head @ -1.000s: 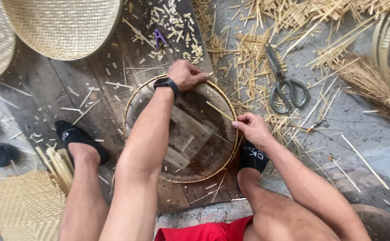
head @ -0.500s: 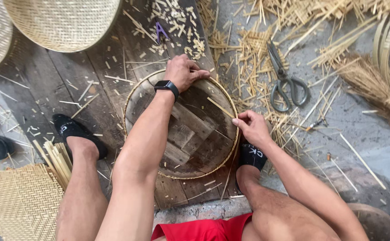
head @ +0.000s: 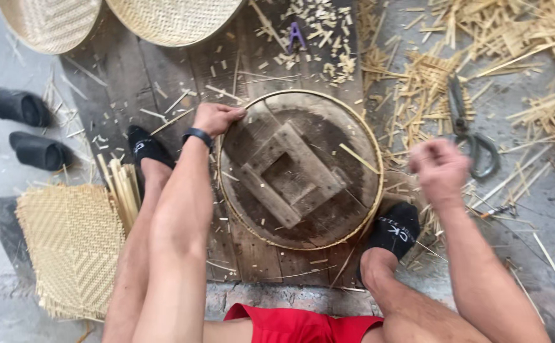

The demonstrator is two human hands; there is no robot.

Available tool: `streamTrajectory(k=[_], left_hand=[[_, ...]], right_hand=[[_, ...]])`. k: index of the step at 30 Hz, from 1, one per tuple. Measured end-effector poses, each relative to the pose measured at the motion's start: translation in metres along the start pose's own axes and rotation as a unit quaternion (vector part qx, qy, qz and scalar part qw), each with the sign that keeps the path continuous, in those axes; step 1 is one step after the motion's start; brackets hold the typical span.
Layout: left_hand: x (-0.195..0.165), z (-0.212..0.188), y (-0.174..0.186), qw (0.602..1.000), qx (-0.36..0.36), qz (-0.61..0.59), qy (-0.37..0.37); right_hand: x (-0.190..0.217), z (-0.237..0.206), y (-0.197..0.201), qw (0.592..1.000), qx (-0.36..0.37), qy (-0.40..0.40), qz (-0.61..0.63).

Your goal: The person assembles round woven baskets by placing a pre-woven mat over a circular frame, pressing it into shape, and trimming excess material with shears. The person repeats this process for multiple baskets.

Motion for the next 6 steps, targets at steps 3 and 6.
streamTrajectory(k=[3, 6], left_hand=[[0.000, 0.000, -0.002, 0.999, -0.035, 0.026, -0.020], [0.006, -0.008, -0.004, 0.995, -0.088, -0.008, -0.038]], right_hand=[[-0.005, 0.002, 0.010, 0.997, -0.028, -0.017, 0.074], [-0.018, -0.008, -0.005, 0.996, 0.014, -0.061, 0.064]])
Point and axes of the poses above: each hand's wrist, its own z-axis towards the middle knuckle, its own y-axis out of the back of the hand, x = y × z, the point moved 3 cm from there along z, towards the middle knuckle, and after that the axes turned 10 degrees about x, right-handed, at the moved point
